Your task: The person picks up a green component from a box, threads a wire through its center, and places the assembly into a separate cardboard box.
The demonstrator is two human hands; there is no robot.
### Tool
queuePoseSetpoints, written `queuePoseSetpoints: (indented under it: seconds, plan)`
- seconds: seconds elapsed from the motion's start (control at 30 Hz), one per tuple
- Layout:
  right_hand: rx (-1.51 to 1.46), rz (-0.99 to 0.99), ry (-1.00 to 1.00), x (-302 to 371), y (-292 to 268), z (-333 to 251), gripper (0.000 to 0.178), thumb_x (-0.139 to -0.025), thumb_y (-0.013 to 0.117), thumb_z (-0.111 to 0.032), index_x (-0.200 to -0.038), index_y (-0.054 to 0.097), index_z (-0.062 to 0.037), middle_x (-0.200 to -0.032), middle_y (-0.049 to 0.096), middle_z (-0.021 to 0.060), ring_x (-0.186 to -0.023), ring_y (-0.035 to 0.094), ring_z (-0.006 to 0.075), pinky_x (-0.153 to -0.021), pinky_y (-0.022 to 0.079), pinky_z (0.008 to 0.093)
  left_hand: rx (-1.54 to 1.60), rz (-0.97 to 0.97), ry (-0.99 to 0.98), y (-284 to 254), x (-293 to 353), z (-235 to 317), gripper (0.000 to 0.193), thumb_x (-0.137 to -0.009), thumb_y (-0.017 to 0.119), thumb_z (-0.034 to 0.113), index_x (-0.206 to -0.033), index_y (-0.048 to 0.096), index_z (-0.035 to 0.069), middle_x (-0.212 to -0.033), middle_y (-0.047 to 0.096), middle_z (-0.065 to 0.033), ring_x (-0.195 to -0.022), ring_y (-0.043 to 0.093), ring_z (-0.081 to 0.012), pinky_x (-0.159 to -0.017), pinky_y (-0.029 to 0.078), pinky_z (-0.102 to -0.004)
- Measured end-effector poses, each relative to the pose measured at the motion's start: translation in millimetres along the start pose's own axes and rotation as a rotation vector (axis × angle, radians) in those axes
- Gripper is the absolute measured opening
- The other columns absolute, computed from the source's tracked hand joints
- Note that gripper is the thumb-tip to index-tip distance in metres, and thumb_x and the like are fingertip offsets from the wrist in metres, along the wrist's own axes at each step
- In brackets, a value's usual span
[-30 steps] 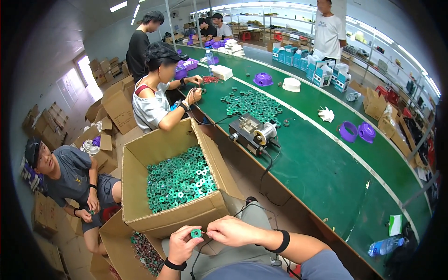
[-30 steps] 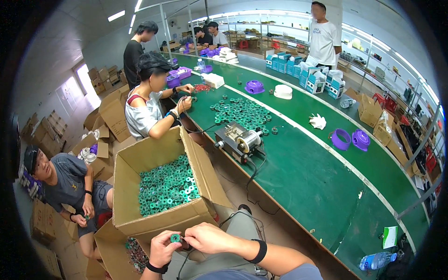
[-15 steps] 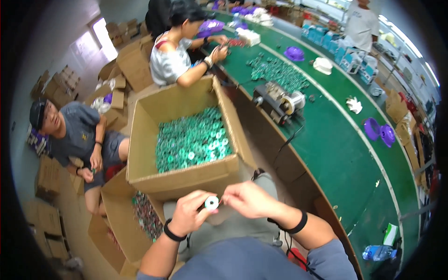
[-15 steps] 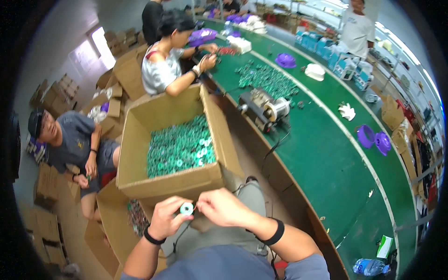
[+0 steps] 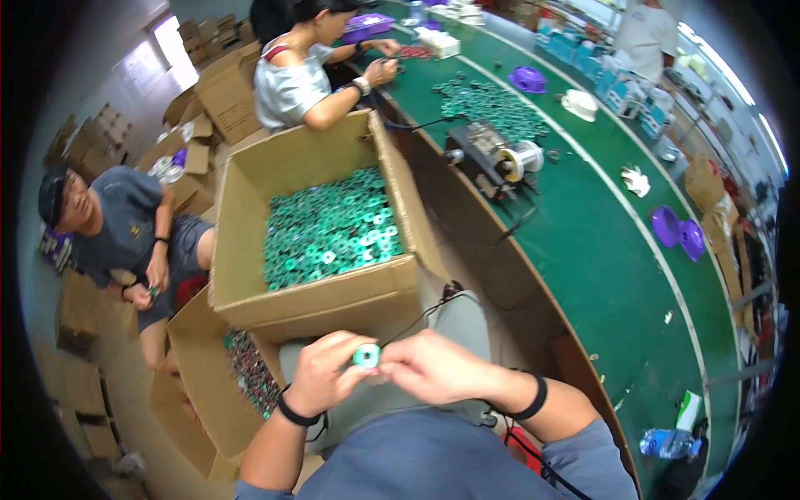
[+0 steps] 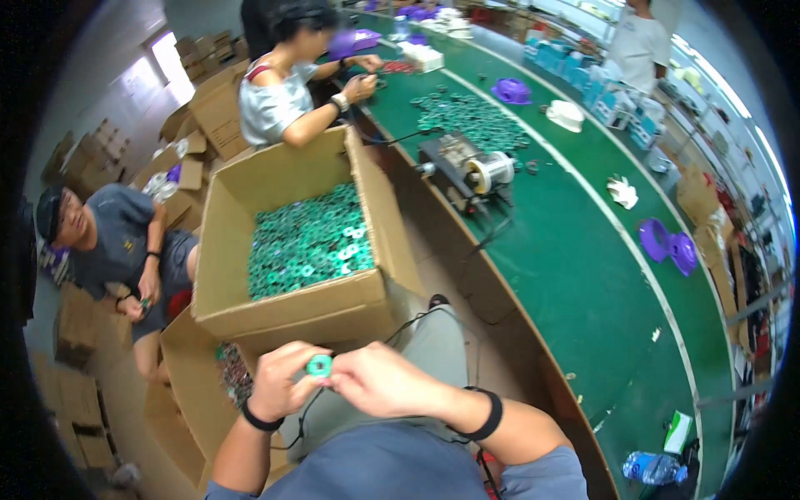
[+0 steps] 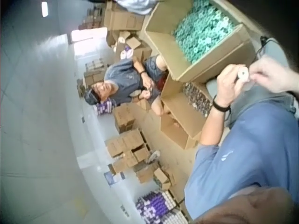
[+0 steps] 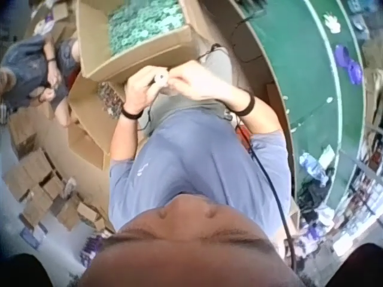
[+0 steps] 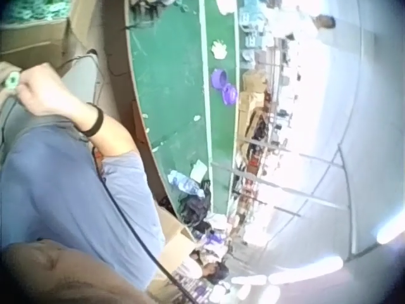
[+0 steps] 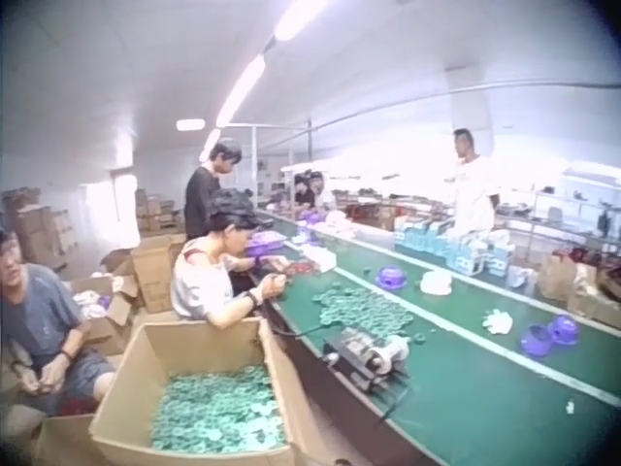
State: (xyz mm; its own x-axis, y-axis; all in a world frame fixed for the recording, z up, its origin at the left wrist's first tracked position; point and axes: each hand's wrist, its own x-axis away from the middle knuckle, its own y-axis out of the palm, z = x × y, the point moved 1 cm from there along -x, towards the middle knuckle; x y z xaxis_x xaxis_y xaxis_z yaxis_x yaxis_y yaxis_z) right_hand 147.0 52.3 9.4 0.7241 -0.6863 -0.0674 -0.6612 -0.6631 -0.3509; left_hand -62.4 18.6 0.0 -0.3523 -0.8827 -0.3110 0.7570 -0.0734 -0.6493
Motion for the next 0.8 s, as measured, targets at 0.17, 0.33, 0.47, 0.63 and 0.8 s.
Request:
queuePoseSetpoints:
  seconds: [0.17, 0.33, 0.47, 0.63, 0.8]
  plan:
    - [-0.025, -0.007, -0.019, -0.7, 0.9, 5.8, 0.018, -0.093, 0.058, -0.015, -0.086, 0.066, -0.001, -0.069, 0.065, 0.0131, -0.062, 0.064, 0.0237, -0.063, 0.051, 0.0382, -0.063, 0.006, 0.012, -1.2, 5.2, -2.0, 0.037, -0.072, 0.085, 0.016, -0.104, 0.071, 0.002, -0.088, 0.07, -0.0123, -0.077, 0.069, -0.0292, -0.068, 0.056, -0.037]
    - [-0.061, 0.01, 0.205, -4.6, -14.3, 1.2, 0.023, -0.093, 0.055, -0.017, -0.083, 0.065, 0.0014, -0.071, 0.065, 0.0182, -0.07, 0.068, 0.0327, -0.066, 0.051, 0.0432, -0.039, 0.03, -0.034, -1.6, -1.5, 2.5, 0.031, -0.073, 0.083, 0.014, -0.1, 0.072, 0.002, -0.085, 0.07, -0.012, -0.077, 0.07, -0.0281, -0.069, 0.055, -0.0349]
    - [-0.125, 0.129, 0.008, 1.8, -11.4, 11.7, 0.019, -0.093, 0.055, -0.014, -0.087, 0.065, 0.001, -0.075, 0.067, 0.0175, -0.071, 0.068, 0.0318, -0.067, 0.051, 0.0428, -0.011, 0.066, -0.041, -8.4, -7.6, 5.1, 0.032, -0.075, 0.083, 0.014, -0.101, 0.072, 0.001, -0.088, 0.07, -0.0127, -0.078, 0.069, -0.0279, -0.07, 0.055, -0.0346]
    - [-0.008, 0.008, 0.066, 3.5, -16.9, -14.4, 0.018, -0.093, 0.054, -0.013, -0.09, 0.067, 0.0001, -0.076, 0.068, 0.0167, -0.073, 0.069, 0.0318, -0.068, 0.052, 0.0417, 0.054, 0.093, 0.011, -6.9, -7.7, 0.2, 0.033, -0.077, 0.083, 0.013, -0.105, 0.071, 0.001, -0.089, 0.07, -0.0118, -0.076, 0.068, -0.0262, -0.068, 0.054, -0.0345]
    - [0.045, -0.018, 0.049, -1.3, -15.5, -18.4, 0.018, -0.091, 0.054, -0.012, -0.089, 0.067, 0.001, -0.077, 0.068, 0.0191, -0.075, 0.069, 0.0357, -0.07, 0.055, 0.0424, 0.02, 0.015, -0.062, -5.5, -2.5, -1.7, 0.036, -0.074, 0.085, 0.018, -0.102, 0.072, 0.001, -0.089, 0.071, -0.0122, -0.078, 0.07, -0.0266, -0.071, 0.056, -0.0342]
